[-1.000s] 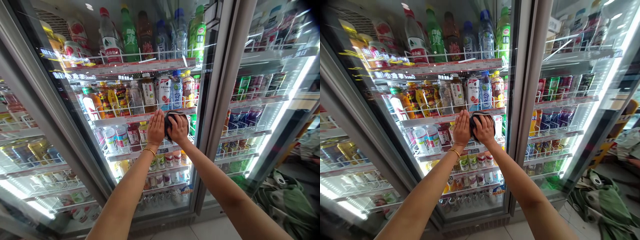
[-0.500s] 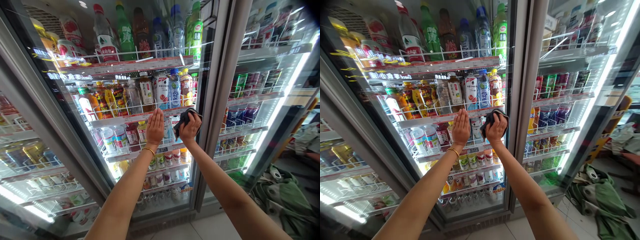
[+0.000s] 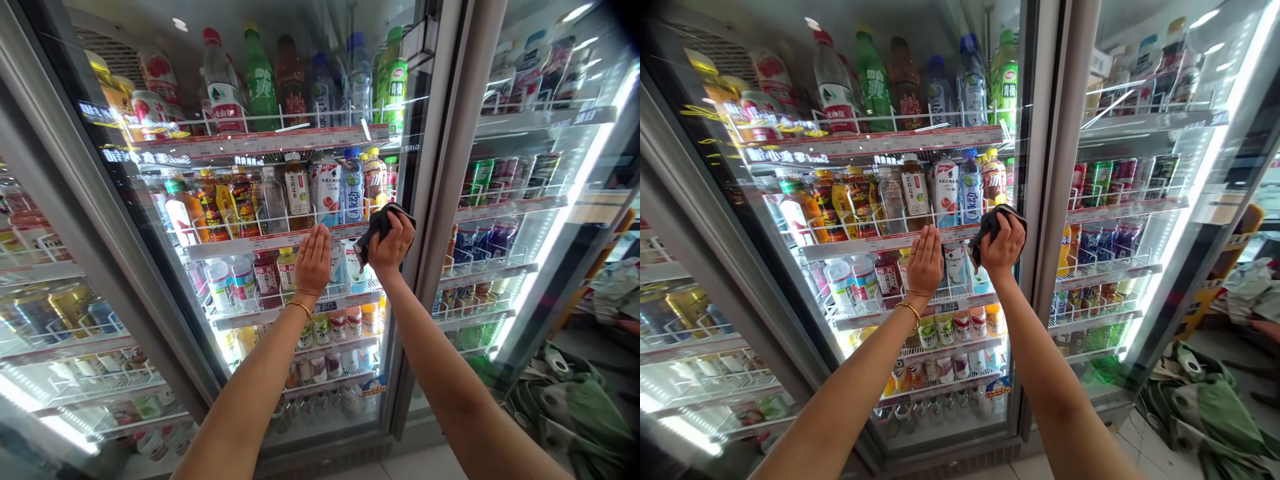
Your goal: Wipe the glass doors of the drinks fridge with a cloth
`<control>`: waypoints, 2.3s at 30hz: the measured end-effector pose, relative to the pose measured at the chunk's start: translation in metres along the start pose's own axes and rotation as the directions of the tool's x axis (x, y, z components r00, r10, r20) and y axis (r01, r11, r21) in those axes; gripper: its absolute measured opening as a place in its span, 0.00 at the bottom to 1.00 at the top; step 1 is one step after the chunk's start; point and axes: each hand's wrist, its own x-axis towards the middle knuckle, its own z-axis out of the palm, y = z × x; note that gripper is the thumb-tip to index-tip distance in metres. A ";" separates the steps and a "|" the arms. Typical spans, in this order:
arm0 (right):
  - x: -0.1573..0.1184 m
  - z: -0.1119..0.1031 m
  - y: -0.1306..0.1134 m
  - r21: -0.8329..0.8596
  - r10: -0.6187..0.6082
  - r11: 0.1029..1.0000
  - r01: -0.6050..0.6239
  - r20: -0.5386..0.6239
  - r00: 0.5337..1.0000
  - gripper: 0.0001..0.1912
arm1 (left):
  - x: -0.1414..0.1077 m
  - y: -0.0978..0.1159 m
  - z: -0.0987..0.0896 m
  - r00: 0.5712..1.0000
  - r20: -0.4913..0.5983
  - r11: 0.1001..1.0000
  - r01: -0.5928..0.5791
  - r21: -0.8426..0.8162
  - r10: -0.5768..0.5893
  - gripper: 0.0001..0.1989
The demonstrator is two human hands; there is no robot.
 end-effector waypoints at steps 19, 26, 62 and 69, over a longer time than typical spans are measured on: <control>0.009 0.005 -0.010 -0.028 -0.126 0.992 0.125 -0.002 0.992 0.21 | 0.000 0.001 -0.001 1.000 0.021 0.999 0.019 -0.028 -0.019 0.29; -0.040 -0.002 -0.022 -0.038 -0.027 0.999 0.025 -0.039 0.999 0.24 | 0.000 0.001 0.000 0.999 0.028 0.998 0.028 -0.055 -0.026 0.29; 0.024 -0.006 0.035 0.084 -0.202 0.977 0.196 0.074 0.977 0.23 | 0.035 0.056 0.037 0.994 -0.057 0.996 0.090 -0.002 -0.090 0.29; -0.022 -0.016 0.029 0.089 -0.124 0.989 0.116 0.085 0.989 0.24 | 0.035 0.058 0.038 0.993 -0.028 0.994 0.112 -0.014 -0.113 0.28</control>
